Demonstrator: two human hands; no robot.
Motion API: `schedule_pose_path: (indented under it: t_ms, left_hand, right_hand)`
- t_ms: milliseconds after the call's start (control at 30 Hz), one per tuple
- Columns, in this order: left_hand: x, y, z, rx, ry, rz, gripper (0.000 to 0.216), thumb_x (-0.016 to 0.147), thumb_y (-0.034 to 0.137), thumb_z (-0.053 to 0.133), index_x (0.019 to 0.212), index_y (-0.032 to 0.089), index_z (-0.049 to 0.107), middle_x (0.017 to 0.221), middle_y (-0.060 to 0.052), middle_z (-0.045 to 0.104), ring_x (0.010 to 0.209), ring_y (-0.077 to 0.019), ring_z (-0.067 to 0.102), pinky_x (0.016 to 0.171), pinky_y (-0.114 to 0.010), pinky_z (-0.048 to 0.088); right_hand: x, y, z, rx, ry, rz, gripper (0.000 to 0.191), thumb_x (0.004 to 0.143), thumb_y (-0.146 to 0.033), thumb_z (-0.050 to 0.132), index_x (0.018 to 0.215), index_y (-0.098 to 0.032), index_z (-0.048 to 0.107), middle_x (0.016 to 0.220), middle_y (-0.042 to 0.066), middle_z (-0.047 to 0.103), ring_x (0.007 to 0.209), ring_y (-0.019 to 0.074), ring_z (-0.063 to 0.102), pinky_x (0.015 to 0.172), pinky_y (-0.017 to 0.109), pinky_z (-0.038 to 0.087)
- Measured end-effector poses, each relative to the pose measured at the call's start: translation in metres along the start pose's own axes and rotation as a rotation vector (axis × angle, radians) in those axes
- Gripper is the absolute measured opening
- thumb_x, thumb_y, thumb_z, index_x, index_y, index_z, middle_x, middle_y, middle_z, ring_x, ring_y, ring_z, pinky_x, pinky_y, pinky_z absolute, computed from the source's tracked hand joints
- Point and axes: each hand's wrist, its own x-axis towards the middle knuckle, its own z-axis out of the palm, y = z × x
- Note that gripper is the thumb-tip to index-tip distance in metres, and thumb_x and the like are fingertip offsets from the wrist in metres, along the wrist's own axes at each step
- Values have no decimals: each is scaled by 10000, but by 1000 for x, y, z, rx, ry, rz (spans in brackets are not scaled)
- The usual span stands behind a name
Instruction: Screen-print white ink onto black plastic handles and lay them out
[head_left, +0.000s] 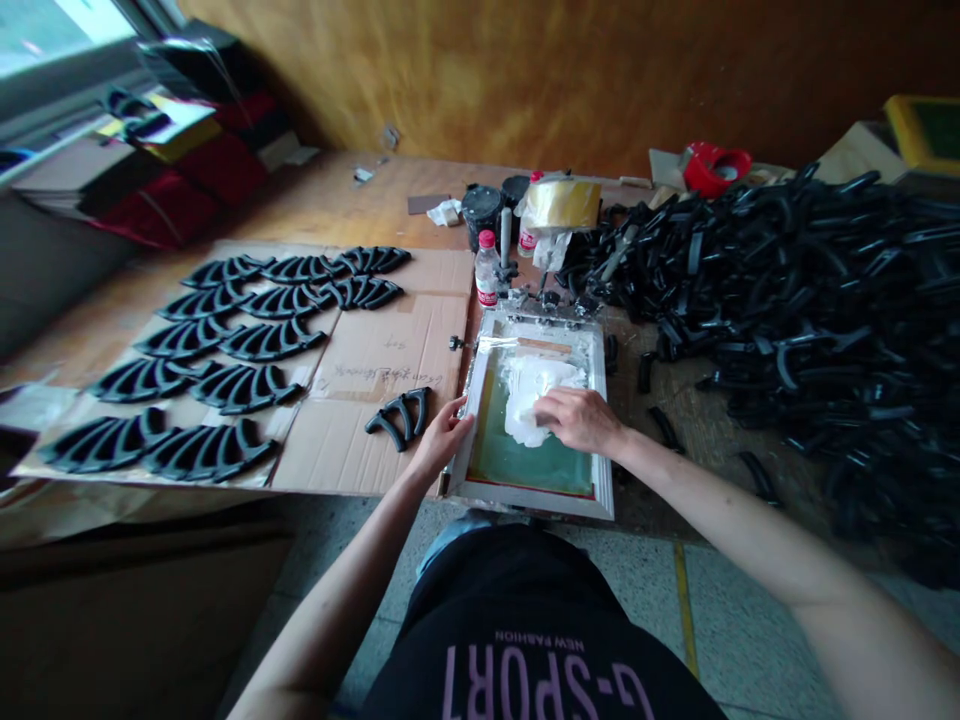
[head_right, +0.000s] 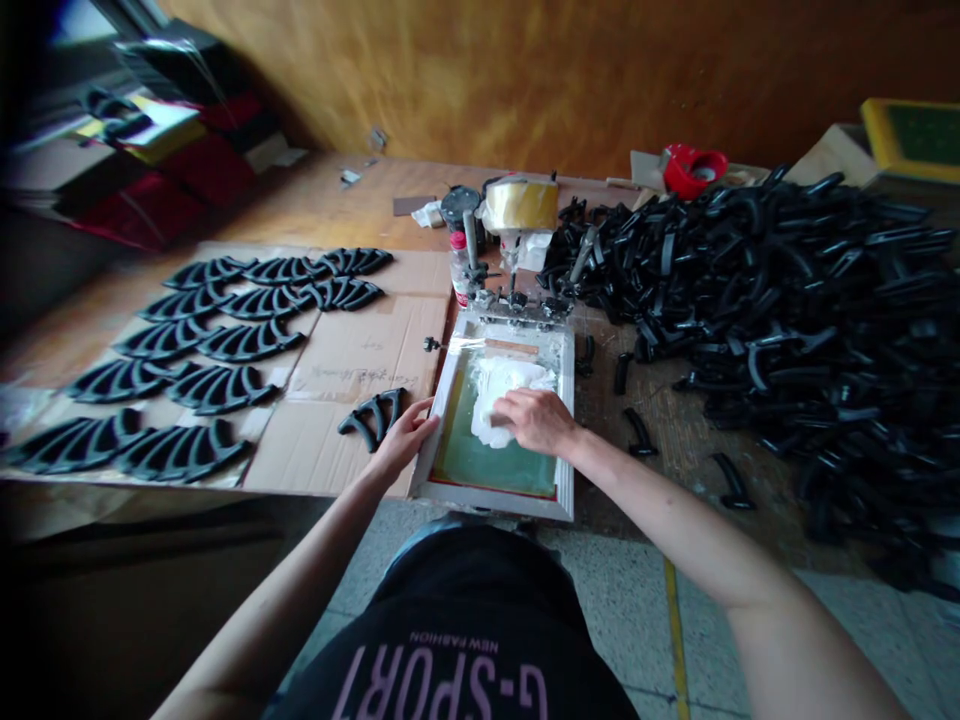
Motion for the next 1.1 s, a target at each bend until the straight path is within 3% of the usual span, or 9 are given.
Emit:
schedule_pose_path:
  t_ms: [167,300,400,533,667,733,833,933,1100]
  left_hand:
    - [-18,45,-10,-17,-3,67,641,813,568,605,1337,202,551,638,21,580,501,-103,469,450,-204,322]
    - [-23,100,-10,-161,57,183,533,889,642,428,1035,200,686,708,-18,628,535,-108,514,460,-213,385]
    - [-11,144,-3,-310,99,362,519,924,622,366,1041,209,657,875,-46,683,687,-123,616,552,-214,477]
    - [2,170,14,-452,94,410,540,930,633,316,1220,238,543,981,-62,698,853,-152,674,618,-226,527]
    - [-15,118,50,-552,-44,81,528,874,641,470,1137,195,570,978,-106,714,780,-182,689,557,-249,533]
    - [-30,78,72,-504,-260,-252,539,820,644,563,1074,171,604,1021,-148,712,802,-228,700,539,-288,547]
    - [-44,34,87,-598,-274,-408,455,838,596,574,989,170,621,1015,-130,710,840,-220,702,636,-320,585]
    - [-35,11,54,-572,-99,-327,408,875,538,537,919,141,614,949,-127,715,715,-180,694,586,-278,565]
    - [-12,-27,-61,-24,353,-340,561,932,601,288,956,131,593,864,-160,723,599,-169,664,555,-278,540]
  right_hand:
    - [53,49,-43,-49,236,328,556,852,-326,692,1379,-256,527,1047,67,656,892,223,609,773,326,476]
    - [27,108,-66,-101,506,590,341,919,-302,578,1203,-127,648,960,76,692,822,166,616,779,292,486]
    - [-10,121,-49,-74,493,657,307,930,-302,506,892,-69,703,736,21,684,641,109,563,665,218,498]
    - [-31,79,14,-28,195,468,257,768,-404,739,737,-156,682,760,23,689,711,150,611,683,247,514]
    - [-23,21,55,-101,-59,487,184,832,-322,704,813,-151,637,884,127,689,885,245,627,780,330,488]
    - [-16,-6,59,-85,-34,548,154,905,-304,605,850,-161,611,832,125,677,849,242,616,754,332,473]
    - [-10,-32,50,65,41,360,149,954,-280,517,860,-193,593,854,90,666,889,222,596,788,328,459]
    - [-27,-6,35,213,45,288,133,951,-239,512,882,-205,622,949,66,668,936,190,604,837,305,459]
    - [-120,124,35,-107,-9,1012,438,739,-156,708,1170,-136,632,1081,194,642,991,313,622,805,402,470]
